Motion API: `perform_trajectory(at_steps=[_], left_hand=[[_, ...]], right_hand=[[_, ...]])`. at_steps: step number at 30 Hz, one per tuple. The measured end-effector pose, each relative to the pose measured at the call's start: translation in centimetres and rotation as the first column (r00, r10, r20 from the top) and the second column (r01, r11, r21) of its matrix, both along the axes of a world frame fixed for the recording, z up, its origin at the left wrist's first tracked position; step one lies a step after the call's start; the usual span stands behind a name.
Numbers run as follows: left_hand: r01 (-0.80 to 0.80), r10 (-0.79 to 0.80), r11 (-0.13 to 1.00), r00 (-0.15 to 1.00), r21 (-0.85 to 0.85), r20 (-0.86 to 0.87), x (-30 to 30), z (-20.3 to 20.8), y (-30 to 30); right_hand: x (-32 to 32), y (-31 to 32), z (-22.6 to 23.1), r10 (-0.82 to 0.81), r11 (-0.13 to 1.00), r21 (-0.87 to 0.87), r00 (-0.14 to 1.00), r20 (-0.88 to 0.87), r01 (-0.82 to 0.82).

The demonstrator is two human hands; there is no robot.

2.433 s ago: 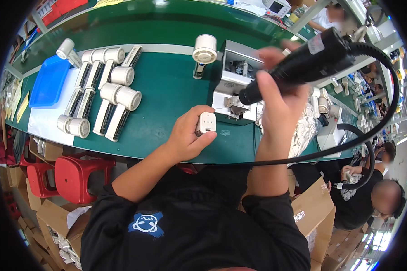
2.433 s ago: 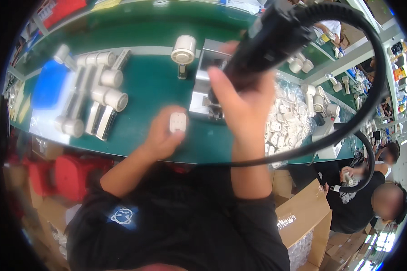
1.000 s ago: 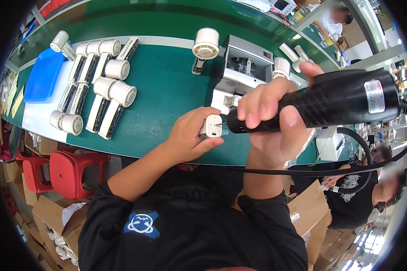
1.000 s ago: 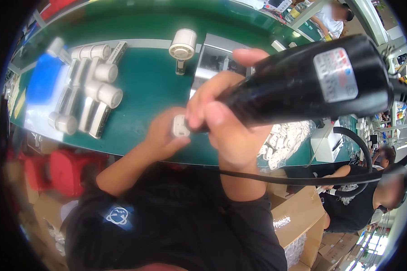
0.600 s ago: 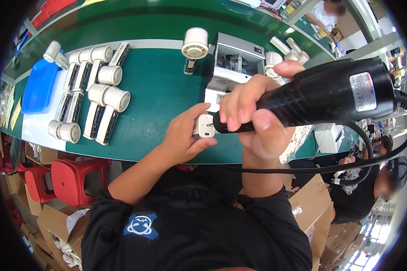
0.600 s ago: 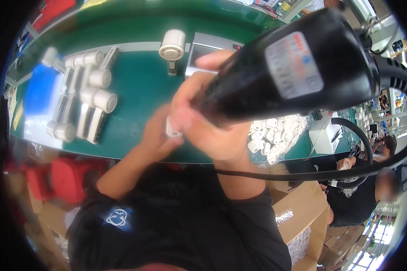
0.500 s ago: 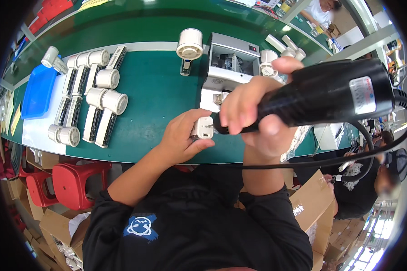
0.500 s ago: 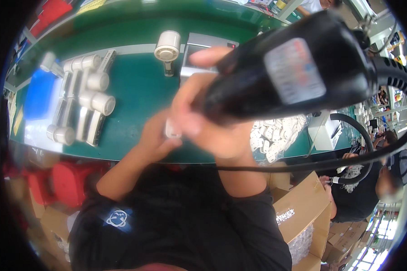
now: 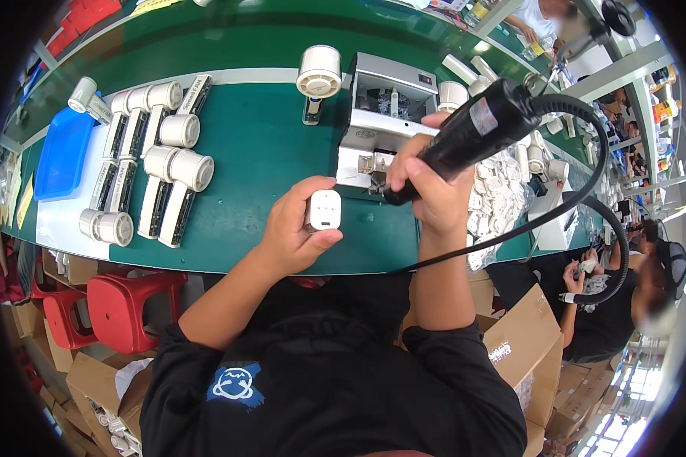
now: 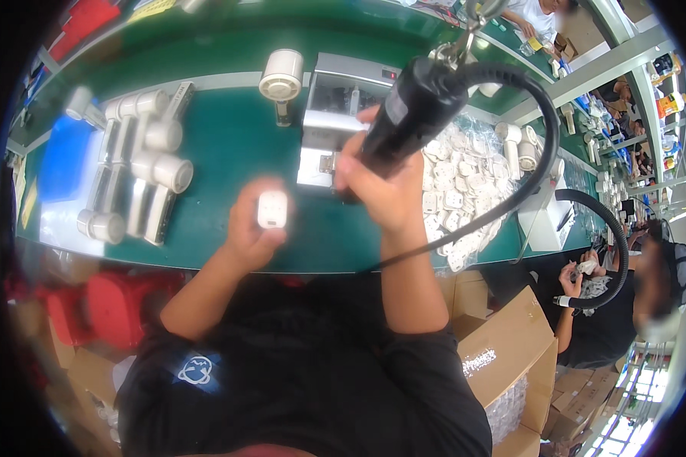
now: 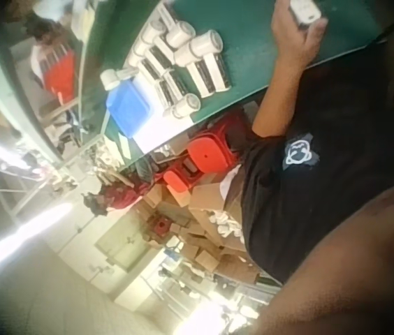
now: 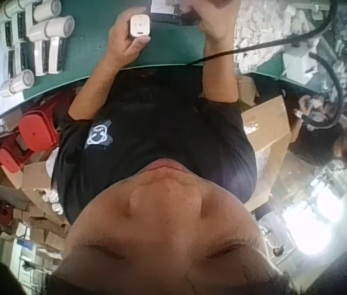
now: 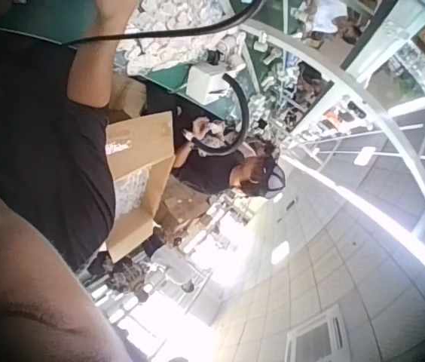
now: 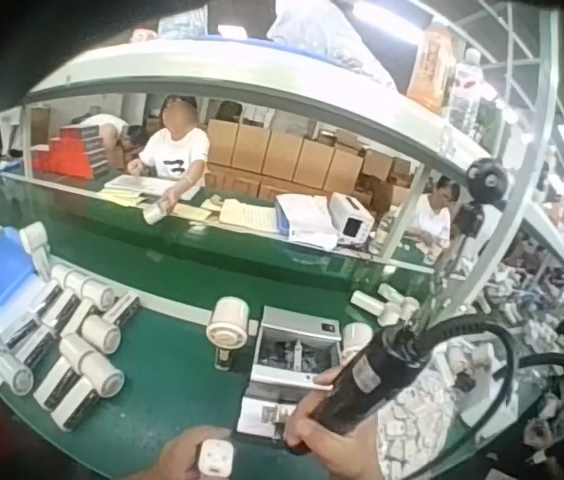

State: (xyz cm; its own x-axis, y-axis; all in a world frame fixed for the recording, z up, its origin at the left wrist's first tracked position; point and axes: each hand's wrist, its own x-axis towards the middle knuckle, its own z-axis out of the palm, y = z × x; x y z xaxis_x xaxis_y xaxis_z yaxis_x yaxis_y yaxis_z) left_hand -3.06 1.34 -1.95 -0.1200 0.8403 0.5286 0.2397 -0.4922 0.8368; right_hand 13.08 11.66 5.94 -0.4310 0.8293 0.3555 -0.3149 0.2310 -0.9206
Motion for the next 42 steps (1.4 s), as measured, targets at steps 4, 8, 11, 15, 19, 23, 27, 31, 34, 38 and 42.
perform_trajectory(at_steps=[4, 8, 11, 15, 19, 23, 27, 31, 34, 38, 42], left_hand=[[0.001, 0.002, 1.0, 0.993, 0.023, -0.12, 0.0, 0.5, 0.5], [-0.003, 0.009, 1.0, 0.984, 0.031, -0.178, 0.2, 0.7, 0.8], [-0.013, 0.023, 0.998, 0.984, 0.057, -0.176, 0.1, 0.7, 0.8], [0.028, -0.022, 0.999, 0.984, 0.03, -0.178, 0.2, 1.0, 0.9], [0.016, -0.003, 0.998, 0.977, 0.058, -0.214, 0.3, 0.6, 0.9], [0.043, -0.032, 0.997, 0.986, 0.06, -0.164, 0.4, 0.6, 1.0], [0.057, -0.047, 0.997, 0.982, 0.049, -0.181, 0.4, 0.4, 1.1], [0.058, -0.042, 0.996, 0.977, 0.073, -0.208, 0.0, 1.1, 0.7], [0.087, -0.054, 0.982, 0.98, -0.166, 0.192, -1.1, 1.6, 0.1], [0.259, -0.236, 0.963, 0.672, 0.077, 0.701, -4.2, 5.5, 0.7], [0.209, -0.299, 0.952, 0.492, 0.222, 0.817, -5.3, 10.1, 2.3]], right_hand=[[-0.1, -1.3, 2.2, 0.075, 0.993, 0.111, 0.968, -0.24, -0.05], [-2.0, -2.6, 6.0, 0.14, 0.97, 0.233, 0.95, -0.28, -0.074], [-3.7, -2.6, 5.6, 0.186, 0.967, 0.225, 0.938, -0.292, -0.122], [-3.9, -2.6, 5.6, 0.187, 0.971, 0.199, 0.934, -0.304, -0.129], [-4.0, -2.5, 5.4, 0.234, 0.962, 0.206, 0.926, -0.295, -0.178], [-4.0, -2.6, 5.4, 0.238, 0.962, 0.2, 0.925, -0.296, -0.183], [-4.0, -2.5, 5.0, 0.215, 0.97, 0.181, 0.922, -0.32, -0.164], [-3.4, -2.0, 5.7, 0.28, 0.954, 0.193, 0.918, -0.28, -0.231], [-2.9, -0.6, 5.6, 0.472, 0.874, 0.261, 0.841, -0.263, -0.409], [-2.9, 1.8, 2.3, 0.731, 0.469, 0.054, 0.353, -0.584, -0.882], [-5.1, -0.7, -1.3, 0.608, 0.794, -0.094, 0.781, 0.145, -0.601]])
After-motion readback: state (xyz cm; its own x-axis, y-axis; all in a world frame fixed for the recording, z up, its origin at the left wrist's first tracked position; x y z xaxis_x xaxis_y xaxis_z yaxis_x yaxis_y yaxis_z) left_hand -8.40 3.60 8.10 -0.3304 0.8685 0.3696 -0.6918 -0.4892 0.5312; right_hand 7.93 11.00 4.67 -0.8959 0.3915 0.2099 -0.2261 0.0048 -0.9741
